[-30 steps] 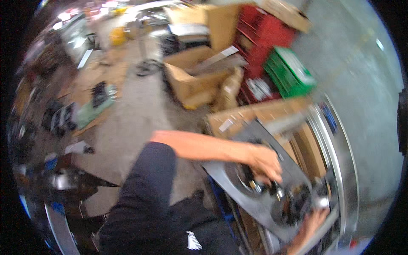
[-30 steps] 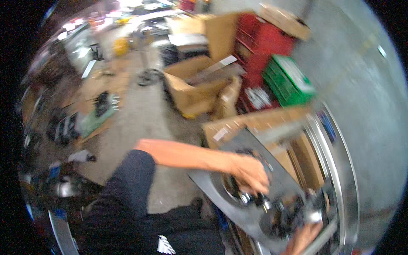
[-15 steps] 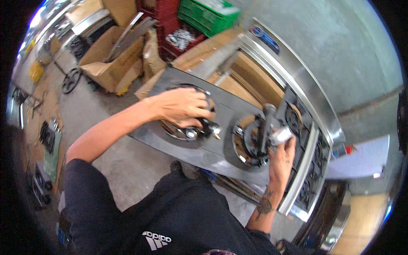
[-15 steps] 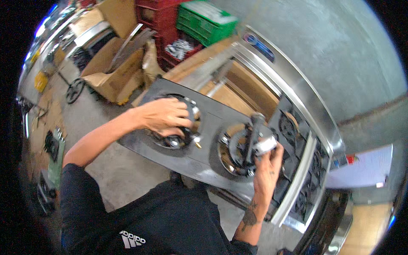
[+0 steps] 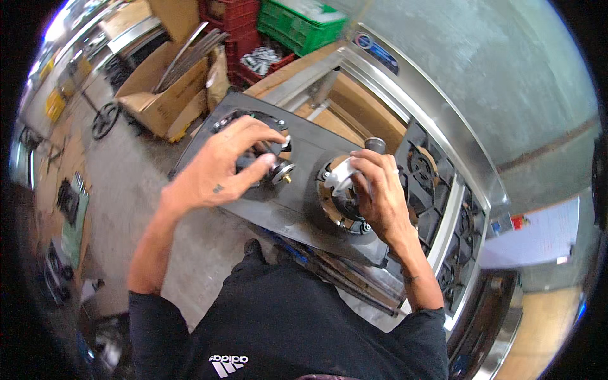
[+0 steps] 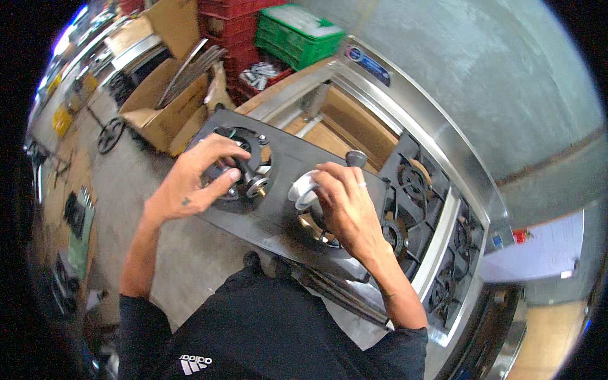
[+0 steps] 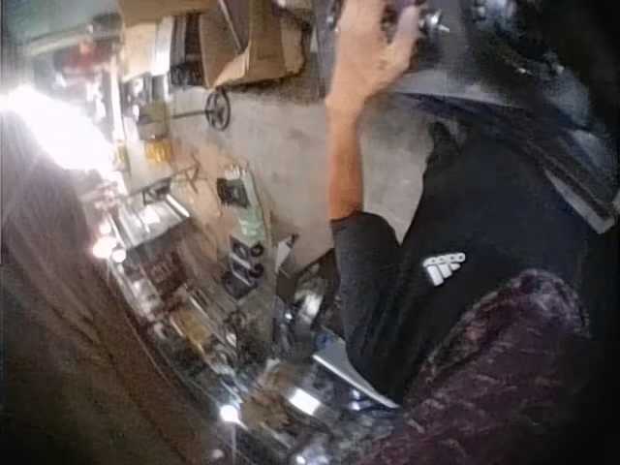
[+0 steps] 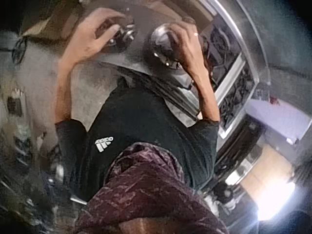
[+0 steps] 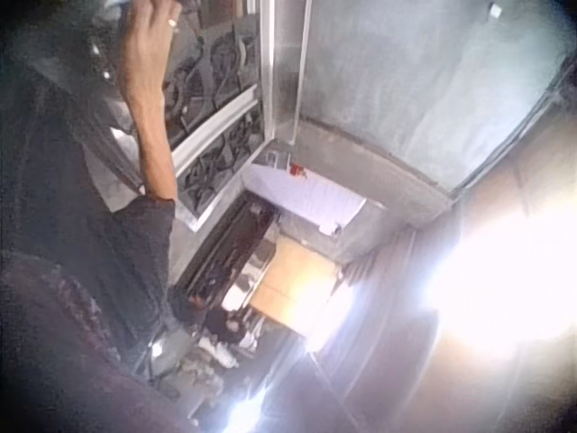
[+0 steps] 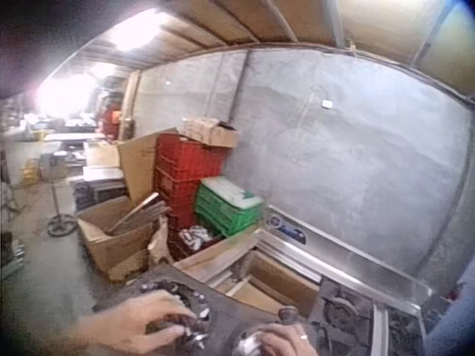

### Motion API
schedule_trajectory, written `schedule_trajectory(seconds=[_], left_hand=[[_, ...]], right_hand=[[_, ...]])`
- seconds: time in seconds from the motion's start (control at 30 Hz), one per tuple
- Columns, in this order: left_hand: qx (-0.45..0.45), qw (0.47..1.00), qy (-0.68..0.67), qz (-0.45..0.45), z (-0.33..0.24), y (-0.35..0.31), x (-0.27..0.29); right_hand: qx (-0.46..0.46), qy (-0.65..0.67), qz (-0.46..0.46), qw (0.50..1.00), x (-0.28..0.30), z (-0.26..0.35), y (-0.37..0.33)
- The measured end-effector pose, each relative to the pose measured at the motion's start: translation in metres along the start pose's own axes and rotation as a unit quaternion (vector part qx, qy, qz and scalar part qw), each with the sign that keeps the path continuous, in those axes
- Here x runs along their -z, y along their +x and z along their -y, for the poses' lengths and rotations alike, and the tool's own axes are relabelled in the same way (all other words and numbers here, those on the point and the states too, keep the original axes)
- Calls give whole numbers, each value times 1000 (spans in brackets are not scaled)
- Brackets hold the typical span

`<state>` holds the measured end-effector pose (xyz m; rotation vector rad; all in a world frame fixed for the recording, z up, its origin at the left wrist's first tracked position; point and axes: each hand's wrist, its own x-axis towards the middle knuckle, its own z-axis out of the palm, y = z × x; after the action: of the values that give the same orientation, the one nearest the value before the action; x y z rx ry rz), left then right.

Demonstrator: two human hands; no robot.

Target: The person assembles a commercial gas stove top by placing burner grates and caps, then wrapping the gas inlet threads of two burner valves with white sealing tape. The person uses a long copper rod to align or adjust internal components of the burner assembly.

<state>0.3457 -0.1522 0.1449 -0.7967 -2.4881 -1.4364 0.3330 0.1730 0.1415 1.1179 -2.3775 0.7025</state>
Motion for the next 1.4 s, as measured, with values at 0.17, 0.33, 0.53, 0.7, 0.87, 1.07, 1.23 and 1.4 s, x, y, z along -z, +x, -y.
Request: schedule_trajectory(seconds=[0.17,0.33,0.53,0.7,0.87,1.07,1.23,1.4], left_hand=[[86,980,-88,-155,-54,-44,-71],[71,980,-24,-187,-73,-64,-98],[103,972,-61,-204,-85,-67,-120],[129,967,-69,-210,-79,-65,-127],[152,954,-155,-209,-57,-65,-122],[170,895,-359,-202,-31,-74,-109],[164,876,-421,-166,-14,-79,-97],[126,918,-335,-171,4,-83,-105]], right_hand=[[139,21,43,989,-15,-8,12],[140,152,82,975,-21,-6,15],[18,261,154,953,-28,-7,4],[-29,291,183,939,-27,-4,-1],[-85,294,223,926,-21,5,1],[-242,409,258,841,-30,19,3],[-237,429,195,850,-45,33,-3],[-239,342,156,895,-43,41,-15]])
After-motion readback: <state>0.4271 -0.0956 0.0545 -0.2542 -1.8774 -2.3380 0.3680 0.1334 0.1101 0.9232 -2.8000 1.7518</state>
